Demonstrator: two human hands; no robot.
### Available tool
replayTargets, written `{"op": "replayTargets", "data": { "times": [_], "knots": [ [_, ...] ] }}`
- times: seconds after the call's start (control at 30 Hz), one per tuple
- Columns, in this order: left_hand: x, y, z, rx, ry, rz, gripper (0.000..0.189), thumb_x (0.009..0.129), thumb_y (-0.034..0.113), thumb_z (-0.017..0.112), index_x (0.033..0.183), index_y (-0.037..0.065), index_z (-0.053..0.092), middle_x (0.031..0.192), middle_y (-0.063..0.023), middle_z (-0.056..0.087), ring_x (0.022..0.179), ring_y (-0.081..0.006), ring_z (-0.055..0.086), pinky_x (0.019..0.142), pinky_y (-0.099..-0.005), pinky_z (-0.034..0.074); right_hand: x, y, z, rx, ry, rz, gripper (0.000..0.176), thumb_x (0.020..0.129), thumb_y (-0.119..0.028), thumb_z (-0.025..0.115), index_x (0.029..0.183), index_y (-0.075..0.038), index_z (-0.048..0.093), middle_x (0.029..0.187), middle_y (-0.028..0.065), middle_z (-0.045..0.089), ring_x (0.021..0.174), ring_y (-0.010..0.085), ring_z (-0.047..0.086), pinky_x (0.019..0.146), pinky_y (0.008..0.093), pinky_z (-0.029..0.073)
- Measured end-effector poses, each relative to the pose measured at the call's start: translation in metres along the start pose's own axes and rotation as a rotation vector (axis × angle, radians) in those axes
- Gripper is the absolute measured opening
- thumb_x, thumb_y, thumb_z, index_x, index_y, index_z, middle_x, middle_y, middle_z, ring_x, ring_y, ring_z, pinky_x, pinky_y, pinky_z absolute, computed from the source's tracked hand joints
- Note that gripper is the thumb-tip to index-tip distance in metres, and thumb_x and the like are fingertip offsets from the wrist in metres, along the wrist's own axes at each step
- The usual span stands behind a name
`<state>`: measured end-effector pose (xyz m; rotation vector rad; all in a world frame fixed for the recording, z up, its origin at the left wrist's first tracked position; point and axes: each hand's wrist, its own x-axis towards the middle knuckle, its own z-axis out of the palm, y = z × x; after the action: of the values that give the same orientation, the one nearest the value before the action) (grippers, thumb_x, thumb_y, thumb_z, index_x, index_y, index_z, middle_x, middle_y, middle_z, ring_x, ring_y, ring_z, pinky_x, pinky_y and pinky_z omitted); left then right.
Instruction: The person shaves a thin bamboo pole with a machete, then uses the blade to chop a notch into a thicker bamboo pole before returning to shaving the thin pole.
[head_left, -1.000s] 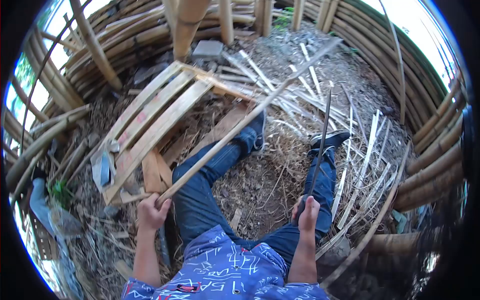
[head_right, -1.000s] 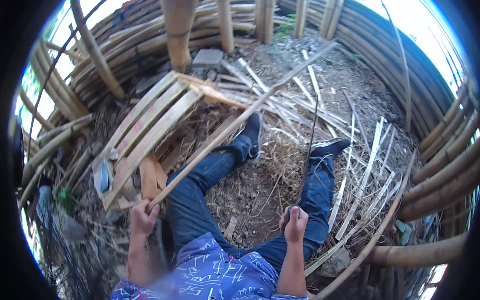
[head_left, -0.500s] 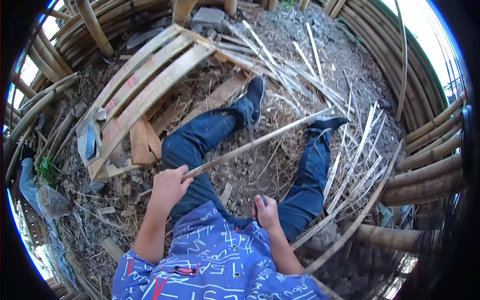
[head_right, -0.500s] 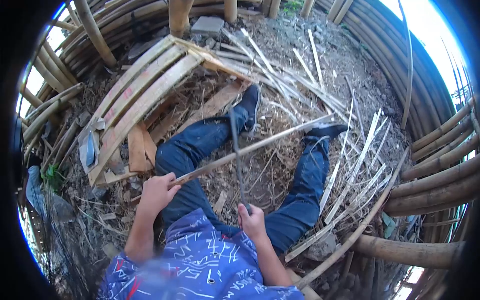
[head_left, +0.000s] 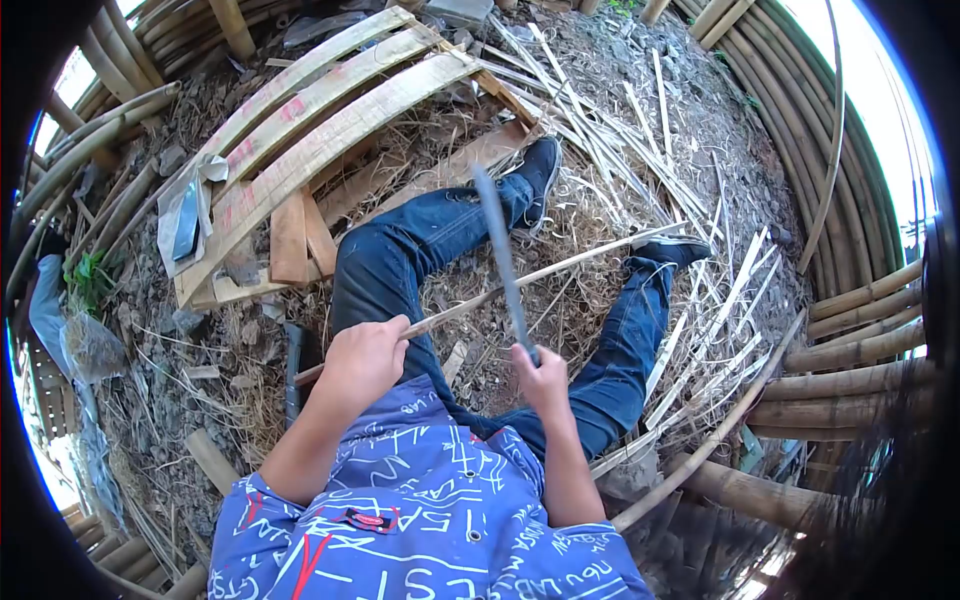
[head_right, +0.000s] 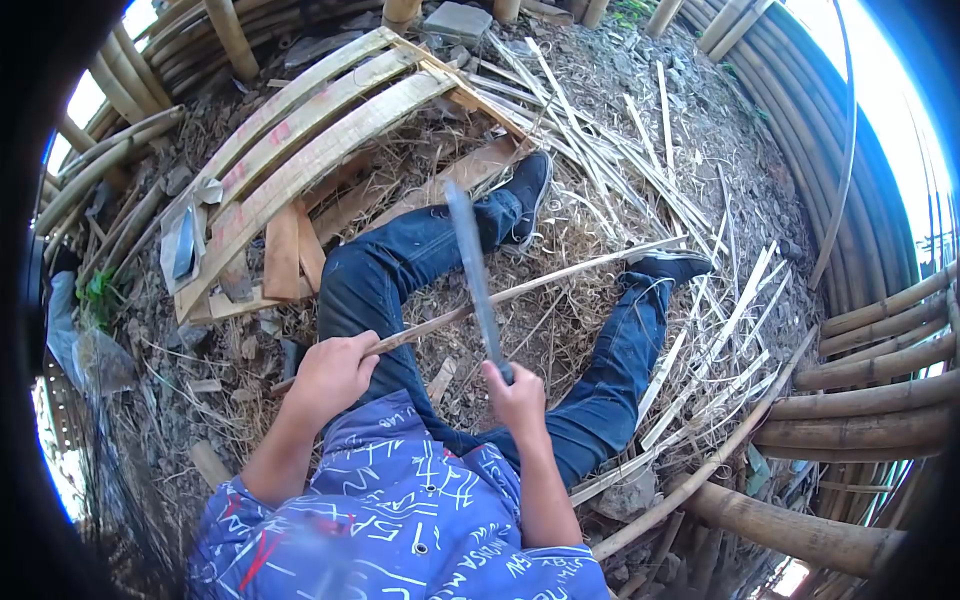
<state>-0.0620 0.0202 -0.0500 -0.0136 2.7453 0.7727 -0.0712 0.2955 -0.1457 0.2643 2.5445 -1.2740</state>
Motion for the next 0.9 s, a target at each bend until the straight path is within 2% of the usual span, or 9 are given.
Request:
{"op": "replayTargets", "data": {
  "times": [0.03, 0.1, 0.3, 0.33, 0.37, 0.47, 0.6, 0.73, 0.9],
  "knots": [
    [-0.001, 0.001, 0.0, -0.005, -0.007, -0.003, 0.011, 0.088, 0.018, 0.06, 0.092, 0.008, 0.059, 0.076, -0.0191, 0.065, 0.077, -0.0406, 0.063, 0.069, -0.0514, 0.048, 0.006, 0.009, -0.005, 0.048, 0.005, 0.006, 0.053, 0.089, -0.047, 0.064, 0.069, 0.002, 0.061, 0.053, 0.0103, 0.053, 0.051, 0.018, 0.052, 0.051, 0.0381, 0.041],
    [-0.002, 0.005, 0.001, 0.005, -0.034, -0.01, 0.014, 0.09, 0.02, 0.058, 0.092, 0.006, 0.059, 0.075, -0.0196, 0.064, 0.076, -0.0403, 0.063, 0.068, -0.0514, 0.048, 0.008, 0.016, -0.008, 0.137, 0.045, 0.041, 0.054, 0.091, -0.047, 0.063, 0.068, 0.002, 0.058, 0.051, 0.0073, 0.049, 0.051, 0.0127, 0.045, 0.049, 0.0362, 0.038],
    [-0.001, 0.017, 0.009, 0.019, -0.062, -0.01, 0.024, 0.094, 0.027, 0.057, 0.088, 0.004, 0.059, 0.073, -0.0211, 0.064, 0.072, -0.0407, 0.064, 0.067, -0.0515, 0.049, -0.016, 0.005, 0.013, 0.215, -0.002, 0.021, 0.05, 0.092, -0.044, 0.063, 0.071, 0.001, 0.059, 0.052, 0.0051, 0.049, 0.052, 0.011, 0.045, 0.049, 0.0345, 0.038],
    [-0.001, 0.017, 0.012, 0.027, -0.068, -0.006, 0.024, 0.094, 0.027, 0.057, 0.088, 0.004, 0.059, 0.073, -0.0211, 0.064, 0.072, -0.0407, 0.064, 0.067, -0.0515, 0.049, -0.024, -0.006, 0.015, 0.167, -0.053, -0.001, 0.046, 0.091, -0.042, 0.064, 0.075, 0.002, 0.062, 0.053, 0.0078, 0.052, 0.051, 0.013, 0.049, 0.049, 0.0358, 0.04],
    [-0.001, 0.017, 0.016, 0.022, -0.065, 0.006, 0.025, 0.094, 0.027, 0.057, 0.087, 0.003, 0.059, 0.073, -0.0212, 0.064, 0.072, -0.0411, 0.063, 0.067, -0.0519, 0.049, -0.03, -0.009, 0.022, 0.147, -0.103, -0.039, 0.046, 0.089, -0.043, 0.066, 0.079, 0.002, 0.065, 0.056, 0.0134, 0.059, 0.052, 0.0228, 0.059, 0.052, 0.0396, 0.044],
    [-0.001, 0.017, 0.013, 0.026, -0.084, -0.005, 0.026, 0.094, 0.028, 0.057, 0.086, 0.003, 0.058, 0.073, -0.0221, 0.064, 0.073, -0.0422, 0.063, 0.067, -0.0526, 0.048, -0.038, -0.019, 0.033, -0.089, -0.188, -0.156, 0.055, 0.084, -0.054, 0.067, 0.077, 0.001, 0.063, 0.061, 0.0213, 0.062, 0.065, 0.04, 0.065, 0.059, 0.0473, 0.05],
    [-0.001, 0.018, 0.008, 0.011, -0.096, -0.048, 0.027, 0.093, 0.028, 0.058, 0.087, 0.002, 0.057, 0.074, -0.0245, 0.062, 0.075, -0.0448, 0.061, 0.066, -0.053, 0.046, -0.028, -0.024, 0.022, -0.07, -0.24, -0.122, 0.059, 0.083, -0.06, 0.064, 0.077, -0.001, 0.063, 0.062, 0.0208, 0.063, 0.065, 0.0407, 0.065, 0.061, 0.0489, 0.051],
    [-0.003, 0.016, -0.001, -0.004, -0.121, -0.025, 0.027, 0.093, 0.028, 0.059, 0.087, 0.002, 0.056, 0.074, -0.0251, 0.062, 0.076, -0.0461, 0.06, 0.065, -0.0526, 0.046, -0.017, -0.012, 0.01, -0.144, -0.128, -0.161, 0.06, 0.083, -0.064, 0.062, 0.08, -0.004, 0.066, 0.062, 0.019, 0.064, 0.066, 0.0393, 0.067, 0.063, 0.0491, 0.051],
    [-0.006, 0.01, 0.003, -0.037, -0.119, -0.025, 0.027, 0.093, 0.028, 0.059, 0.087, 0.002, 0.057, 0.073, -0.0243, 0.061, 0.074, -0.0449, 0.06, 0.063, -0.0497, 0.046, -0.012, -0.005, -0.003, -0.259, -0.143, -0.103, 0.062, 0.082, -0.065, 0.06, 0.081, -0.004, 0.067, 0.067, 0.0211, 0.066, 0.071, 0.0397, 0.067, 0.066, 0.0491, 0.052]
  ]
}}
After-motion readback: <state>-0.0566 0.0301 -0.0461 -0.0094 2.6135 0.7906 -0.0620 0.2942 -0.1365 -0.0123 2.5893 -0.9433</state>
